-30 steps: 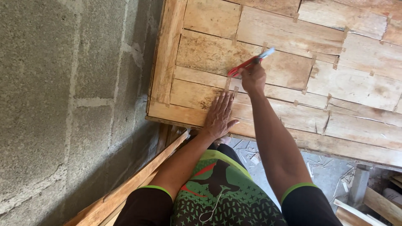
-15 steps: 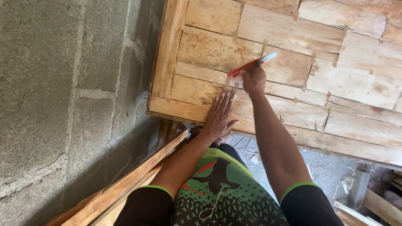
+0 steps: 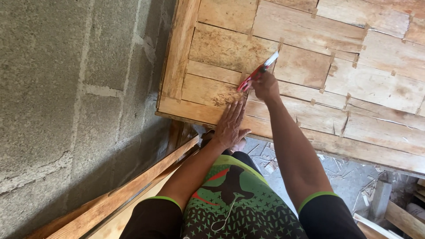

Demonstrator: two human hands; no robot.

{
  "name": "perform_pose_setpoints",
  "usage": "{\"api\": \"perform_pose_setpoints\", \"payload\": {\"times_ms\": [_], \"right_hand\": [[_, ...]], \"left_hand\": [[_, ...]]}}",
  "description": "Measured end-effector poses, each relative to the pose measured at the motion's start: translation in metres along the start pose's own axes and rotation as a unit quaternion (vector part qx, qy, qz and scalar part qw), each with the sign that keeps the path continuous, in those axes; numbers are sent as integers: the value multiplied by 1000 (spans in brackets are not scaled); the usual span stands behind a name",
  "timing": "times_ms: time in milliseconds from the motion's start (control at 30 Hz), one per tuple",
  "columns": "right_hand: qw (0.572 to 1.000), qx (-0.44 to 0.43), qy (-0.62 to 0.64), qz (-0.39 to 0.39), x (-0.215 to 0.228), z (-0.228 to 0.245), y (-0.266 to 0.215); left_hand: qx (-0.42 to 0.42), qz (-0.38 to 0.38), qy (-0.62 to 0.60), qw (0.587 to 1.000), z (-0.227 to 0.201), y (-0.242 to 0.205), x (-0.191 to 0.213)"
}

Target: Scraping and trimming the surface of a wooden mosaic panel using a utility knife.

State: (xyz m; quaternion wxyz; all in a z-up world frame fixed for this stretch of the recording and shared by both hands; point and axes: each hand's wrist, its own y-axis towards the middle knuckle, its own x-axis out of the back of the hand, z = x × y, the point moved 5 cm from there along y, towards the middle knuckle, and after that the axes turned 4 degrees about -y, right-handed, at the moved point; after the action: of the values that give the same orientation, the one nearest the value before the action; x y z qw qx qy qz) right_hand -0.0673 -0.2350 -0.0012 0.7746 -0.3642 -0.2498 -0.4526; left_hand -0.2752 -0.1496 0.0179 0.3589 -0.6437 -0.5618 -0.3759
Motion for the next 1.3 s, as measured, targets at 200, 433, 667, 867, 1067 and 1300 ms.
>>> {"api": "perform_pose_setpoints", "payload": {"times_ms": [200, 433, 667, 867, 1067, 1300], "right_hand": [[997, 33, 75, -7, -8, -16, 1], [999, 8, -42, -33, 1, -6, 1], [996, -54, -16, -69, 10, 12, 11], [982, 40, 99, -155, 24, -1, 2], [961, 31, 187, -202, 37, -50, -21], [989, -26, 78, -119, 38, -36, -34]], "left_hand": [[-3, -19, -5, 1000, -1, -11, -12], [-12, -29, -20, 999, -5, -16, -9], [-2, -18, -32, 999, -1, -16, -12], [29, 36, 35, 998, 19, 5, -17], [110, -26, 0, 994, 43, 57, -9], [-25, 71, 72, 995, -30, 51, -15]]}}
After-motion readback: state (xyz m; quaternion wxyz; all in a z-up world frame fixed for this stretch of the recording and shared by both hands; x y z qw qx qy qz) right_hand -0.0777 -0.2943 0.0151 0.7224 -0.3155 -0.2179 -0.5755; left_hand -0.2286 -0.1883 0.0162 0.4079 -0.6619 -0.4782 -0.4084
